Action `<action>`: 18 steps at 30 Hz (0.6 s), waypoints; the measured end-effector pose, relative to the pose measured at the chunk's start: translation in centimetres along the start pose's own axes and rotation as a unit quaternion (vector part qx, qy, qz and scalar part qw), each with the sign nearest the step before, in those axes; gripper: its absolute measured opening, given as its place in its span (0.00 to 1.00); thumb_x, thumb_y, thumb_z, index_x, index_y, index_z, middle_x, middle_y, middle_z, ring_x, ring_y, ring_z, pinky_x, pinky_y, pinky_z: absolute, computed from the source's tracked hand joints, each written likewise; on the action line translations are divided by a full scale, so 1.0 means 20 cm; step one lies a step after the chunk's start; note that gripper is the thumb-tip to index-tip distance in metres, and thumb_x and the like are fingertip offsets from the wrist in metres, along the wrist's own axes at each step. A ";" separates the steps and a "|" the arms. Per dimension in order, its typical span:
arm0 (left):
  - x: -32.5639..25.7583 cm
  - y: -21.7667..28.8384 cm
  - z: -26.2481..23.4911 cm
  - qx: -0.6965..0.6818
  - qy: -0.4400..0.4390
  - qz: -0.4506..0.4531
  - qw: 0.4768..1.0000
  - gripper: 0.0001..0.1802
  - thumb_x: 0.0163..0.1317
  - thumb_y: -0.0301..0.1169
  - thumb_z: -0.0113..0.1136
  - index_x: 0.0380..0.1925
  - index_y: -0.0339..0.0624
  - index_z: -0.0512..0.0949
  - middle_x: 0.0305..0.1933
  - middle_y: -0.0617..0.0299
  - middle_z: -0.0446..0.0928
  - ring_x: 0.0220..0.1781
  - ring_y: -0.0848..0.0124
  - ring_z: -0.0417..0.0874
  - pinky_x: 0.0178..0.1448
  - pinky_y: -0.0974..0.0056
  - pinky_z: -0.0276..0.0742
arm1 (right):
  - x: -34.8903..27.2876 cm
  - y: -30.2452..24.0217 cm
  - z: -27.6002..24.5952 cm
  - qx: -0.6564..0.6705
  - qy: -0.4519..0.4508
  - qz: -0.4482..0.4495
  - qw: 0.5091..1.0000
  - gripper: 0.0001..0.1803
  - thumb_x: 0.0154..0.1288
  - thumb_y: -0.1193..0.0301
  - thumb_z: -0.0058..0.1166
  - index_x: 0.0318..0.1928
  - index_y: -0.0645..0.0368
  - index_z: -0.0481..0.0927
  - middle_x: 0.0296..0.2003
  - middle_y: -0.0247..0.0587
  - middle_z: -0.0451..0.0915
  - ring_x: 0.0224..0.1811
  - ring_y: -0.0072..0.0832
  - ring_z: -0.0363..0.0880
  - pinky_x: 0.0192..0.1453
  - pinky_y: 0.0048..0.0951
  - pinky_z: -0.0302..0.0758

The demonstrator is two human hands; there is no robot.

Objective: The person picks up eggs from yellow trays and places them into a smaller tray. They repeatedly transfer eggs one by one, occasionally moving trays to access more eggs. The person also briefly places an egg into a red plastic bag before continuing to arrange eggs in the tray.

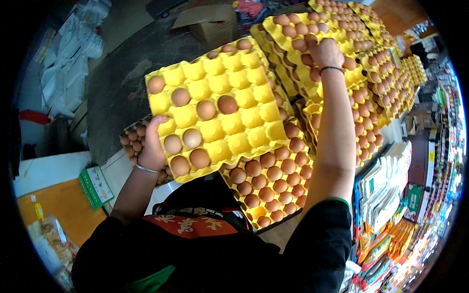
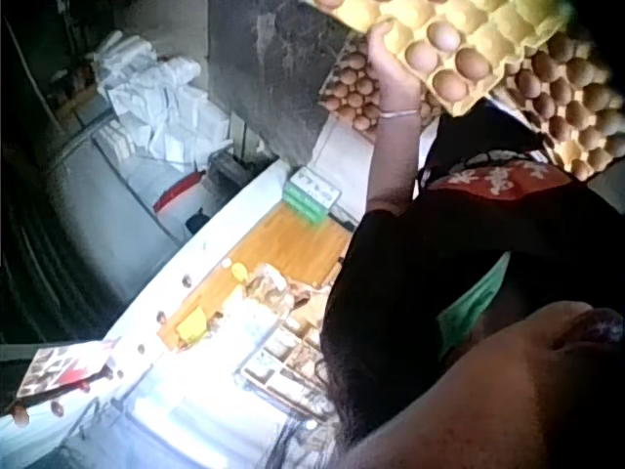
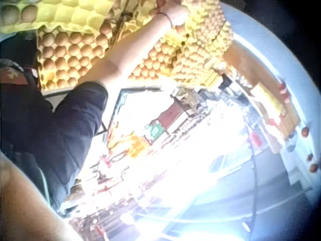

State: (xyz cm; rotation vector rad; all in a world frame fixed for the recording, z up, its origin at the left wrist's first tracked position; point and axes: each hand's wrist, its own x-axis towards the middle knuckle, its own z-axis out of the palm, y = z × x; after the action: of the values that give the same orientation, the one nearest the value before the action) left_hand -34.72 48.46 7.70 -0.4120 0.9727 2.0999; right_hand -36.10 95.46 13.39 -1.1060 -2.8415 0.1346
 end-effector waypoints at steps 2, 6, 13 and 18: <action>0.01 0.00 -0.01 -0.032 -0.026 -0.015 0.999 0.25 0.59 0.37 0.54 0.56 0.37 0.71 0.53 0.55 0.77 0.54 0.61 0.78 0.60 0.59 0.72 | -0.08 -0.07 0.01 -0.016 0.098 -0.061 0.993 0.26 0.63 0.51 0.53 0.37 0.66 0.83 0.38 0.53 0.83 0.42 0.45 0.83 0.44 0.42 0.79; -0.04 0.02 0.08 -0.018 -0.049 -0.016 0.999 0.28 0.62 0.41 0.52 0.60 0.39 0.69 0.57 0.54 0.75 0.57 0.60 0.77 0.63 0.56 0.71 | -0.65 -0.62 -0.04 0.415 0.019 -0.329 0.848 0.09 0.58 0.67 0.63 0.32 0.60 0.82 0.33 0.48 0.82 0.33 0.37 0.83 0.36 0.34 0.79; -0.05 0.02 0.12 -0.025 -0.074 0.014 0.997 0.26 0.69 0.45 0.51 0.62 0.43 0.68 0.60 0.57 0.74 0.60 0.63 0.76 0.65 0.59 0.71 | -1.12 -1.00 -0.04 0.146 0.007 -0.345 0.927 0.19 0.55 0.49 0.61 0.28 0.52 0.85 0.28 0.44 0.80 0.29 0.38 0.82 0.33 0.35 0.79; 0.00 0.02 0.11 -0.003 -0.070 0.017 0.997 0.27 0.67 0.44 0.53 0.61 0.43 0.69 0.59 0.57 0.75 0.59 0.63 0.77 0.64 0.59 0.72 | -1.08 -1.04 0.01 0.184 0.003 -0.302 0.936 0.17 0.54 0.53 0.59 0.24 0.53 0.85 0.24 0.48 0.79 0.27 0.43 0.82 0.33 0.38 0.80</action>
State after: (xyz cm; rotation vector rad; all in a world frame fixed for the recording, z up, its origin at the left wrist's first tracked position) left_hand -34.94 49.96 9.49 -0.2490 0.8980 2.1306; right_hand -34.21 65.46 14.57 -0.1457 -2.8307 0.5766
